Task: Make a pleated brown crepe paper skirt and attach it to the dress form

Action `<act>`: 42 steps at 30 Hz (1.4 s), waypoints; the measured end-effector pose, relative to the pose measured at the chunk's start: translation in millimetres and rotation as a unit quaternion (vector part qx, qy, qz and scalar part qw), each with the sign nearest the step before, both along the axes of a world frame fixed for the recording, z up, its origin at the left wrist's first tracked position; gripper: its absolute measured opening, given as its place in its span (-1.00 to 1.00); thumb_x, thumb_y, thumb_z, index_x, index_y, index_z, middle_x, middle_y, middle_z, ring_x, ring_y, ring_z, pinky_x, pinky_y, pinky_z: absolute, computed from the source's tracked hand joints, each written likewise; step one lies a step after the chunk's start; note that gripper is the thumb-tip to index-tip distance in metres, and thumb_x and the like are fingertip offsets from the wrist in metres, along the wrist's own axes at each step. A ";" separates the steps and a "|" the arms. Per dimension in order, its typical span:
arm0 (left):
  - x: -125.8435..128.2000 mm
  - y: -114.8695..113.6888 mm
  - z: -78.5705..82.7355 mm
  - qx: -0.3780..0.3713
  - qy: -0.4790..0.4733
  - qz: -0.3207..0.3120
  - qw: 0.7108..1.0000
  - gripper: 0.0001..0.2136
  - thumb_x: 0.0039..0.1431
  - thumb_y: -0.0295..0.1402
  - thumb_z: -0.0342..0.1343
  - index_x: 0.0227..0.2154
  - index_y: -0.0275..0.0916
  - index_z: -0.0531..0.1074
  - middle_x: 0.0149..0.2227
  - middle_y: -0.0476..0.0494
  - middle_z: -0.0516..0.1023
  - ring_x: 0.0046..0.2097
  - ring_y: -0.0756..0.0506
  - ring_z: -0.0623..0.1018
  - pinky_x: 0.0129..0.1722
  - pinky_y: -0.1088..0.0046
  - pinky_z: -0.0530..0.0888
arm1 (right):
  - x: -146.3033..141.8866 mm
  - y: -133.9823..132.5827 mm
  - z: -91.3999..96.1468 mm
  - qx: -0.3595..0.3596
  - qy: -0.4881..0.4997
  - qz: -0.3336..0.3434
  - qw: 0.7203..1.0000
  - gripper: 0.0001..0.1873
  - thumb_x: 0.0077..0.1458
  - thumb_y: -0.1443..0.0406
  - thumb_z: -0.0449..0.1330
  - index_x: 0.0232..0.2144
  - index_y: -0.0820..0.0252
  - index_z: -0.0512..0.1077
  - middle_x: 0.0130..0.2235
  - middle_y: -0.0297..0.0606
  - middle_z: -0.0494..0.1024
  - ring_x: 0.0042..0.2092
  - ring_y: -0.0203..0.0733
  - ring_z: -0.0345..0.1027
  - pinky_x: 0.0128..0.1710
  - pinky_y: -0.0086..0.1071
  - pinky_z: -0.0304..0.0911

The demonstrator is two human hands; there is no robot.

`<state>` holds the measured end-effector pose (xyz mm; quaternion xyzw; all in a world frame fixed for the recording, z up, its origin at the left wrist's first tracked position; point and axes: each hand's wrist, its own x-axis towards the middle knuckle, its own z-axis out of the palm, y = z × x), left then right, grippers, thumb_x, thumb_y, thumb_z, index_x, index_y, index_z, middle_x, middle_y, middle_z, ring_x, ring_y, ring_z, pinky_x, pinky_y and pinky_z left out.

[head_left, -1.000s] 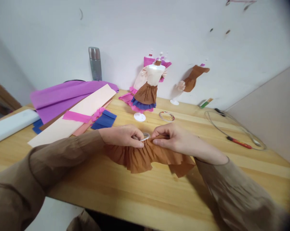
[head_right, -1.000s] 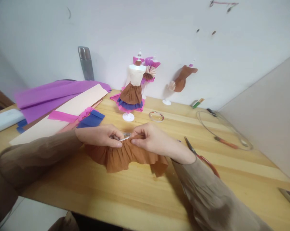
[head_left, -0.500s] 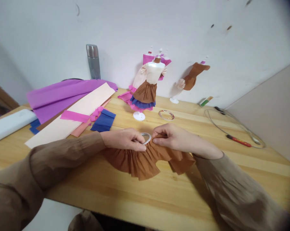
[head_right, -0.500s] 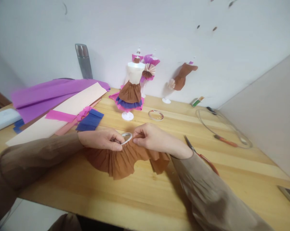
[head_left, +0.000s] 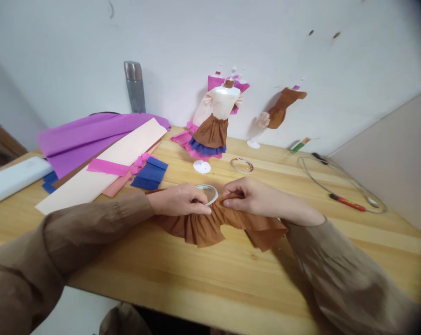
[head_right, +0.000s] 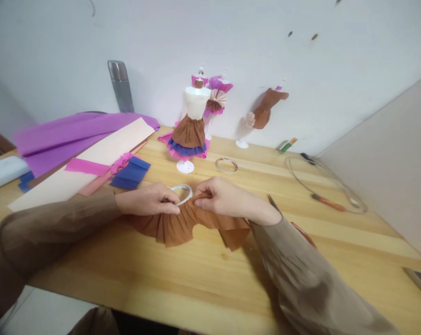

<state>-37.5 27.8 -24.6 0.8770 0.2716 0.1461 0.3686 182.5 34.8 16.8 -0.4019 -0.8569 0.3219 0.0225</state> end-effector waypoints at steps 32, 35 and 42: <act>2.0 -9.3 1.8 0.210 0.028 0.110 0.971 -0.73 0.22 -0.32 0.00 -0.59 -0.29 0.27 -0.56 0.03 0.27 -0.46 0.03 0.29 -0.42 0.50 0.16 | -11.8 -10.5 -0.5 0.045 0.101 -0.086 0.990 -0.81 0.00 0.21 0.11 -0.50 0.21 0.40 -0.56 -0.36 0.32 -0.51 -0.32 0.12 -0.51 -0.42 0.07; 1.7 -10.5 3.9 0.181 -0.003 0.116 0.977 -0.73 0.21 -0.33 -0.02 -0.59 -0.29 0.27 -0.57 0.04 0.27 -0.48 0.05 0.26 -0.44 0.51 0.15 | -11.6 -12.3 1.7 0.051 0.117 -0.098 0.987 -0.79 0.00 0.19 0.11 -0.50 0.22 0.39 -0.58 -0.37 0.27 -0.52 -0.31 0.09 -0.53 -0.41 0.05; 2.2 -14.6 9.5 0.114 -0.082 0.114 0.984 -0.74 0.19 -0.34 -0.03 -0.60 -0.30 0.25 -0.57 0.06 0.25 -0.48 0.08 0.24 -0.45 0.55 0.16 | -11.5 -24.6 8.5 0.090 0.142 -0.083 0.982 -0.80 0.06 0.23 0.12 -0.51 0.21 0.40 -0.58 -0.38 0.25 -0.52 -0.32 0.09 -0.52 -0.41 0.05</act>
